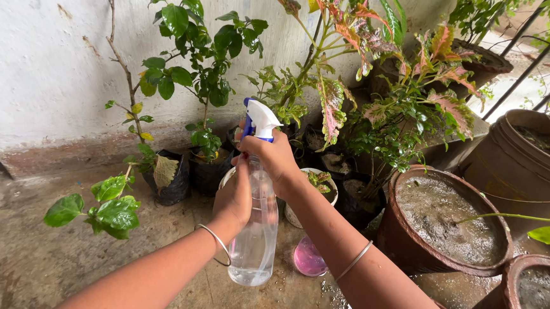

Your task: The person waters several potted plants on a balcony using a spray bottle.

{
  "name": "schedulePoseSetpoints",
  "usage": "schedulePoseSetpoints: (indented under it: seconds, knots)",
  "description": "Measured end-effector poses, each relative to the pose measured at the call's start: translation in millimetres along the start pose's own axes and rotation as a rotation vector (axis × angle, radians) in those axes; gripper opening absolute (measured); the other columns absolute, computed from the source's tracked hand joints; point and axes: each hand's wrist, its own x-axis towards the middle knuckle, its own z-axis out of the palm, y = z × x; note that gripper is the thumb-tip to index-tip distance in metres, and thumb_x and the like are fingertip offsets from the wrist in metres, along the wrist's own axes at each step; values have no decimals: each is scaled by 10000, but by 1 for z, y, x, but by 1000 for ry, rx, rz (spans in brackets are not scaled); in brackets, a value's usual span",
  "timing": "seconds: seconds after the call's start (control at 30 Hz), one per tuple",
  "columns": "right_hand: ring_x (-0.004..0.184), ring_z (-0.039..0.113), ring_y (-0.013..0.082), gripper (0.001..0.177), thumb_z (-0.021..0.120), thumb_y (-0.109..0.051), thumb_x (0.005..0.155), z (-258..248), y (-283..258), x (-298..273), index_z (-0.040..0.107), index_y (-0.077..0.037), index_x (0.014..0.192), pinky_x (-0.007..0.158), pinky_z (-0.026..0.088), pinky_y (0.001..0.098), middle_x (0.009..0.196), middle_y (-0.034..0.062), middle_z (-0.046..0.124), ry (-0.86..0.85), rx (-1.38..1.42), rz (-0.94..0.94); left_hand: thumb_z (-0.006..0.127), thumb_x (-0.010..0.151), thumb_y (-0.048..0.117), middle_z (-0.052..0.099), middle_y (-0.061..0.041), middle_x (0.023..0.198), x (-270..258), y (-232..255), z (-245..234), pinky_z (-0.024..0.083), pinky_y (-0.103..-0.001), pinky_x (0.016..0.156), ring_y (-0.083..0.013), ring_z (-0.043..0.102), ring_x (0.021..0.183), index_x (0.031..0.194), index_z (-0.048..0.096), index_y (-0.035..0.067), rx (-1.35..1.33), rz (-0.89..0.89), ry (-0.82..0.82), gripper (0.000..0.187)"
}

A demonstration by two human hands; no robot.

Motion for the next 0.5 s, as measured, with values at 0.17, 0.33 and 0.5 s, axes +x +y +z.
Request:
schedulePoseSetpoints:
  seconds: [0.17,0.33,0.5]
  knots:
    - [775,653,168,294,733,-111,715,-4,17,7,700,10,981,728,532,320,864,73,713,51,-170,-63,119,845,809,674,-198,1266,-5,-6,-1,488,-414,1001,-397,639,1179,1429,559,201,-15,12,-5,951]
    - [784,653,158,340,745,-127,708,8,26,7,711,-21,1029,738,527,308,871,62,710,36,-220,-43,66,873,819,625,-256,1332,5,-31,-8,417,-446,1100,-450,555,1285,1425,566,190,119,-19,48,975]
    - [757,672,195,386,710,-79,671,18,22,1,655,-61,1052,712,588,381,871,52,699,-48,25,58,8,874,794,655,-314,1257,13,-44,-28,409,-500,1054,-512,578,1200,1444,484,121,298,136,13,1003]
